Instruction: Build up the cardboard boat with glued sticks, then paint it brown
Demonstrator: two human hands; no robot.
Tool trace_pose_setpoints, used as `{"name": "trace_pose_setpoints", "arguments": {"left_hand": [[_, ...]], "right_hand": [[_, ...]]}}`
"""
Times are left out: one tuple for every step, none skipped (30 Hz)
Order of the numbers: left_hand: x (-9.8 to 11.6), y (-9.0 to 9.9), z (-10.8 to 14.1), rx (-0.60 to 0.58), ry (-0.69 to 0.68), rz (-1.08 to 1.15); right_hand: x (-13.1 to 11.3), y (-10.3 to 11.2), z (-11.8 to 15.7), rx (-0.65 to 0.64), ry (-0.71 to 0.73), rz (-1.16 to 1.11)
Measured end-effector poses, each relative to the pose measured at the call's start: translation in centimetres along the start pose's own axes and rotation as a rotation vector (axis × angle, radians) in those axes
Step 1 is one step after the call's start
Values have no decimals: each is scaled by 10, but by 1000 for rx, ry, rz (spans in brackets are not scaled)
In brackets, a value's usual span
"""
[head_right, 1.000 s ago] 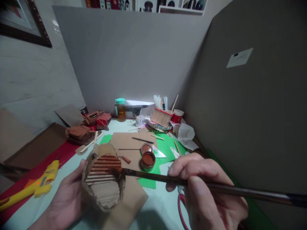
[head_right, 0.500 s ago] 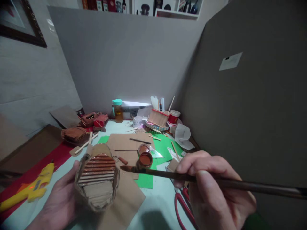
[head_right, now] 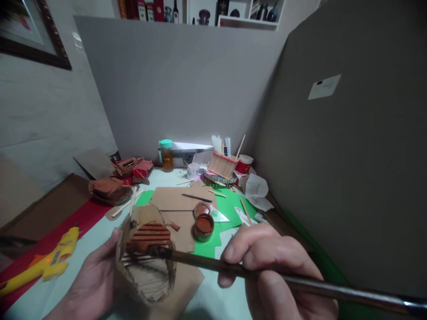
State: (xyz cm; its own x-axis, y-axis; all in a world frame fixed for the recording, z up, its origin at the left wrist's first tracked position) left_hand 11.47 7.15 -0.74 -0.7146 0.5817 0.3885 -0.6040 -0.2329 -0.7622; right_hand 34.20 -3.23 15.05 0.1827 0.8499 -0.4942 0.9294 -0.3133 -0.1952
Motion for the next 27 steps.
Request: {"name": "trace_pose_setpoints", "arguments": {"left_hand": [[0, 0, 0, -3, 1, 2], [0, 1, 0, -1, 3, 4], [0, 2, 1, 2, 6, 5], [0, 2, 2, 3, 7, 5], [0, 2, 2, 12, 12, 6], [0, 2, 3, 19, 14, 10], [0, 1, 4, 28, 20, 18], [0, 1, 5, 40, 24, 28], [0, -1, 5, 51, 23, 34], [0, -1, 5, 63, 21, 35], [0, -2, 5, 68, 16, 32], [1, -2, 4, 64, 11, 28], [2, -1, 2, 51, 5, 24], [2, -1, 1, 22, 1, 24], [3, 0, -1, -19, -6, 25], [4, 2, -3, -61, -10, 23], [5, 3, -4, -105, -16, 13], [6, 4, -6, -150, -23, -4], [6, 4, -6, -194, -27, -25], [7, 3, -7, -237, -27, -45], [7, 1, -7, -279, -30, -63], [7, -2, -6, -318, -32, -76], [7, -4, -5, -346, -32, -85], [8, -7, -4, -364, -31, -91], [8, -8, -4, -372, -32, -98], [8, -9, -3, -378, -35, -107], [8, -10, -3, -383, -35, -116]], "right_hand": [[0, 0, 0, 3, 5, 8], [1, 0, 1, 1, -1, 7], [2, 0, 3, -7, -14, 0], [4, 1, 5, -22, -35, -8], [6, 2, 7, -44, -59, -14], [8, 3, 10, -74, -80, -15], [9, 4, 12, -103, -96, -9], [10, 5, 15, -125, -106, 1], [11, 7, 16, -142, -115, 13], [11, 8, 17, -146, -116, 26], [11, 10, 18, -143, -120, 40], [11, 10, 17, -138, -116, 57], [11, 11, 17, -131, -115, 74], [10, 11, 16, -125, -115, 87], [9, 11, 14, -113, -112, 99], [8, 11, 12, -98, -114, 109], [7, 11, 10, -79, -117, 118], [6, 11, 8, -55, -115, 124], [5, 12, 6, -33, -118, 131], [4, 12, 4, -20, -117, 136], [4, 11, 3, -19, -121, 143], [3, 12, 3, -21, -123, 154], [3, 12, 3, -22, -118, 167], [3, 14, 3, -21, -110, 180], [3, 16, 5, -20, -95, 192], [3, 18, 7, -21, -78, 201], [3, 20, 9, -19, -65, 207]]}}
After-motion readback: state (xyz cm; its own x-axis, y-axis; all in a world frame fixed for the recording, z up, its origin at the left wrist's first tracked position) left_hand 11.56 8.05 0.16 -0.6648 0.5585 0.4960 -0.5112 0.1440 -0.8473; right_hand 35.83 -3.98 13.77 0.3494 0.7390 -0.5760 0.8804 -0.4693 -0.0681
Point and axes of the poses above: each hand's wrist, its own z-axis away from the middle knuckle, its own y-axis out of the back of the hand, x = y × z, the point moved 7 cm from there along -z, towards the middle knuckle, and after that the axes turned 3 degrees about y, right-handed, at the moved point
